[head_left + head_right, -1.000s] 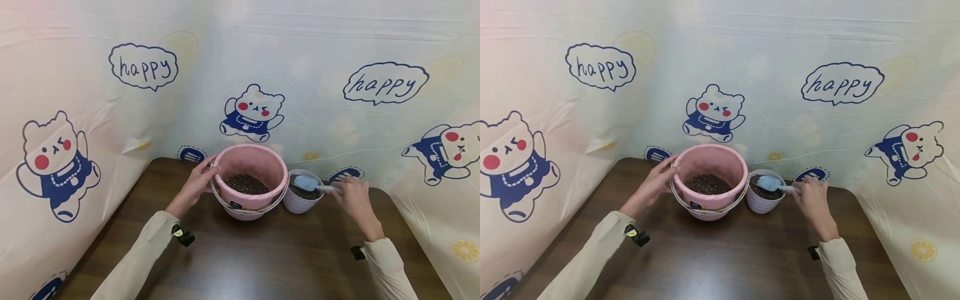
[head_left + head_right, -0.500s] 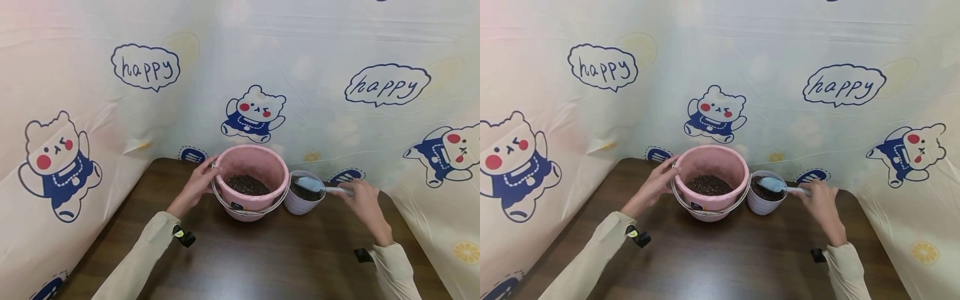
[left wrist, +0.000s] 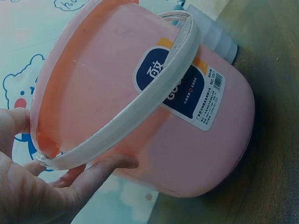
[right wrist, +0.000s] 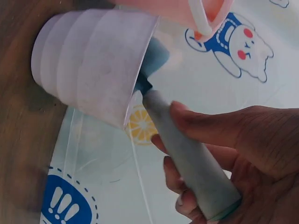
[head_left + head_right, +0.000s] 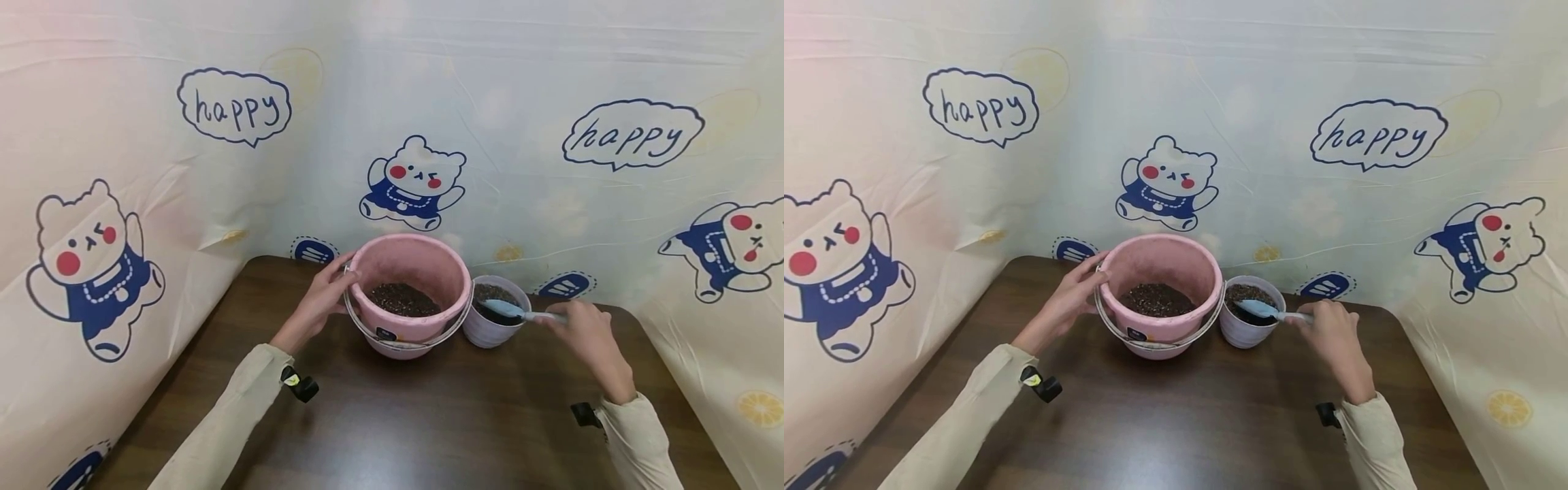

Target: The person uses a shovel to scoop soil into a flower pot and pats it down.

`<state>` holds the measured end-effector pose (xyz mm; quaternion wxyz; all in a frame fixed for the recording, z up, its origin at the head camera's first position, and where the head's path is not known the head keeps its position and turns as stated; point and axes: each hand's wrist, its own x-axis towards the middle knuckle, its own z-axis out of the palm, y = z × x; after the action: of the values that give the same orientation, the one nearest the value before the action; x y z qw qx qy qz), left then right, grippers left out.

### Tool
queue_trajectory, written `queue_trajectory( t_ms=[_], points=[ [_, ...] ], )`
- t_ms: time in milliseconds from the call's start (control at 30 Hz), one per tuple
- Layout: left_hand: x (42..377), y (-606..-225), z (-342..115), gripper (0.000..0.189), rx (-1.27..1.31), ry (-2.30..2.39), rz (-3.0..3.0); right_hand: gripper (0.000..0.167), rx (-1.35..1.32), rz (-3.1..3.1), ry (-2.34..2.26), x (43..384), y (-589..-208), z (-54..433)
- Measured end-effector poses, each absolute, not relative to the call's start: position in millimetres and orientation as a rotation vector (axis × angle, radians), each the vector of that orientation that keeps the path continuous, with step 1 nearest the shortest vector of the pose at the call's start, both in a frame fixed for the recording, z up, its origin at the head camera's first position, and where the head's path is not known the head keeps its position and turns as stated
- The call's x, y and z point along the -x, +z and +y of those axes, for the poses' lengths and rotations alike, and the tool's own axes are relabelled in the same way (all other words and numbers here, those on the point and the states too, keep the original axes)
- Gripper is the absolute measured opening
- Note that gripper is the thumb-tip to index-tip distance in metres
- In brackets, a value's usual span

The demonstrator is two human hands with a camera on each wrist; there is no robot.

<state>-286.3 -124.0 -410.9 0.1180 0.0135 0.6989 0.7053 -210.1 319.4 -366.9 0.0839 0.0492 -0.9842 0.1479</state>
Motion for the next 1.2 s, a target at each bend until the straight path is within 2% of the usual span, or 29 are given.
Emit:
queue_trajectory(
  t_ms=[267, 600, 867, 1200],
  points=[
    [287, -410, -124, 0.066, -0.043, 2.054, 2.054, 0.022, -0.137, -2.623, 0.251, 194, -375, 294],
    [286, -410, -124, 0.067, -0.043, 2.056, 2.054, 0.02, -0.034, -2.683, 0.156, 184, -389, 264],
    [286, -411, -123, 0.066, -0.021, 2.046, 2.06, 0.018, -0.079, -2.57, 0.252, 186, -391, 278],
    [286, -410, -123, 0.065, -0.023, 2.03, 2.073, 0.017, -0.304, -2.443, 0.405, 201, -418, 293]
  ],
)
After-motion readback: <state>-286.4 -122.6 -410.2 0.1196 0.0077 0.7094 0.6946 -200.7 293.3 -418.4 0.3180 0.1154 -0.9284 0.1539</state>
